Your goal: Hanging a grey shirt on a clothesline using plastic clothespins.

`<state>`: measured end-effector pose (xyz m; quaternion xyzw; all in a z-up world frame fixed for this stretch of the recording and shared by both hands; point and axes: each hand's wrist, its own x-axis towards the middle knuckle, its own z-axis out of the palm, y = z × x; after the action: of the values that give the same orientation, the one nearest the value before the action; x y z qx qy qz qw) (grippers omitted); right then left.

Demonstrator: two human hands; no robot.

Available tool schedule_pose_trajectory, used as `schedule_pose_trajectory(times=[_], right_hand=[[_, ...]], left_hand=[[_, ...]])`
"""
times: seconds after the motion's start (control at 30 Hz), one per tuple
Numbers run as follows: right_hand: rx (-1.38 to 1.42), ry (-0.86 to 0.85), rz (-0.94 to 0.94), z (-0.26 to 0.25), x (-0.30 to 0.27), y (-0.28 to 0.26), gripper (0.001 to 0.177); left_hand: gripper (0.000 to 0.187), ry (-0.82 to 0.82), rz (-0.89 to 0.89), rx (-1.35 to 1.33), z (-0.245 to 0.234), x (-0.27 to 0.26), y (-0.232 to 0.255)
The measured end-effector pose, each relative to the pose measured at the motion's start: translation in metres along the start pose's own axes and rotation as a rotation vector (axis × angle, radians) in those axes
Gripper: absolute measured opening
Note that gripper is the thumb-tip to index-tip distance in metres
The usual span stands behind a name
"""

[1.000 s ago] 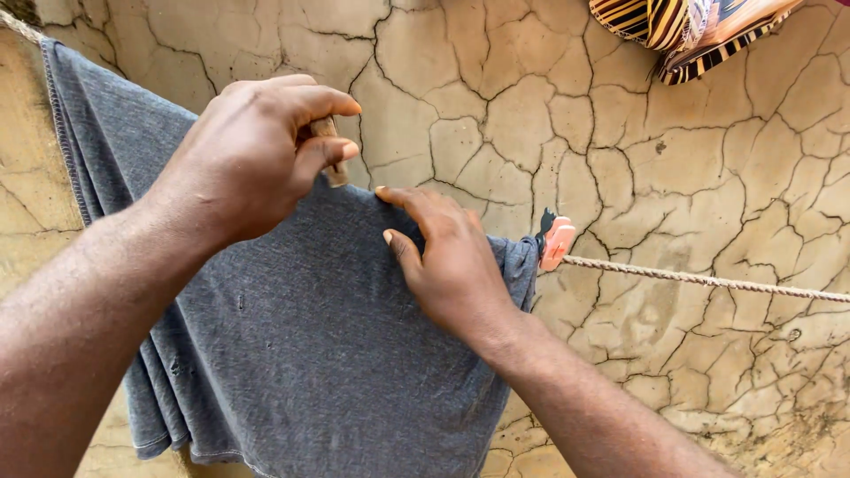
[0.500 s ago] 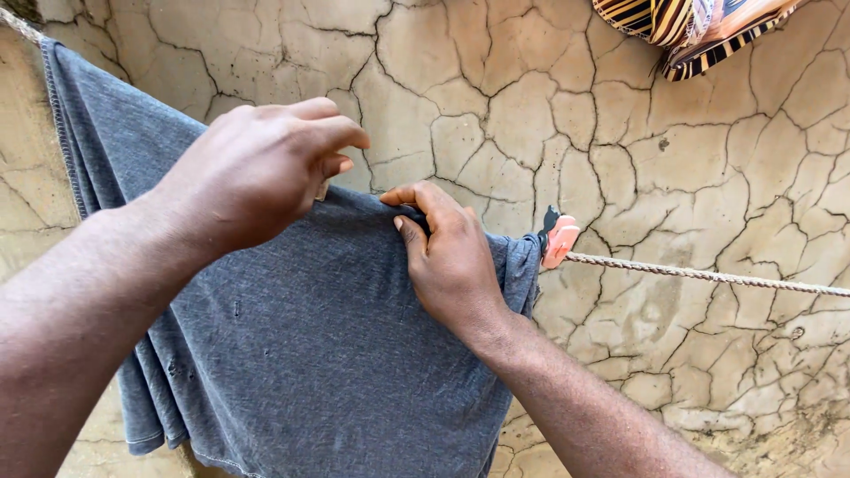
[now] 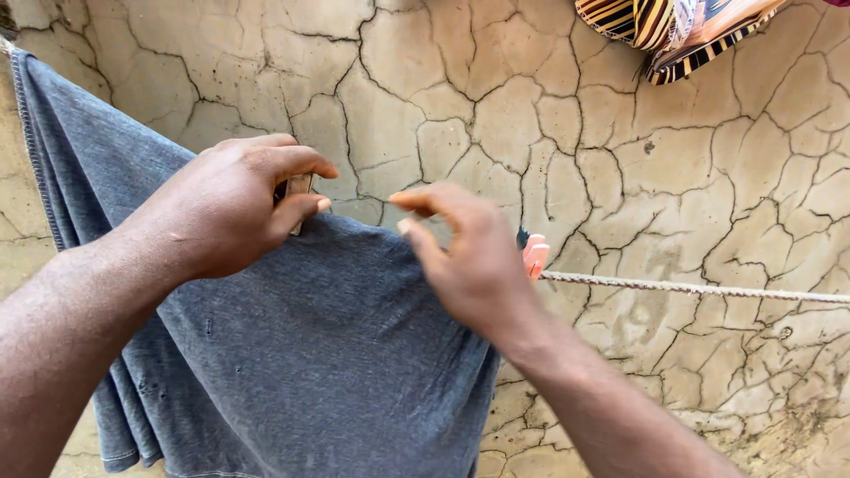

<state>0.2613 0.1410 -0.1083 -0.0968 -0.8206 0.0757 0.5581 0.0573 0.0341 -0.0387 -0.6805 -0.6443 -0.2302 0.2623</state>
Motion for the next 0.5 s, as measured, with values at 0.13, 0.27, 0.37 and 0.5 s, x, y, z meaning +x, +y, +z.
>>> schedule_pose_trajectory(times=[0.13, 0.27, 0.37, 0.5], right_hand=[[-0.122, 0.141, -0.081, -0.052, -0.010, 0.007, 0.013], [-0.221, 0.260, -0.006, -0.086, -0.020, 0.043, 0.017], [0.059, 0.222, 0.222, -0.095, -0.026, 0.077, 0.030], [0.271, 0.005, 0.440, -0.097, -0.038, 0.104, 0.035]], left_hand=[[0.040, 0.299, 0.200, 0.141, 0.014, 0.002, 0.008], [0.037, 0.586, 0.358, 0.175, 0.024, 0.017, 0.053], [0.040, 0.375, 0.240, -0.039, 0.032, 0.031, 0.099], [0.042, 0.215, 0.194, -0.311, 0.070, 0.050, 0.138]])
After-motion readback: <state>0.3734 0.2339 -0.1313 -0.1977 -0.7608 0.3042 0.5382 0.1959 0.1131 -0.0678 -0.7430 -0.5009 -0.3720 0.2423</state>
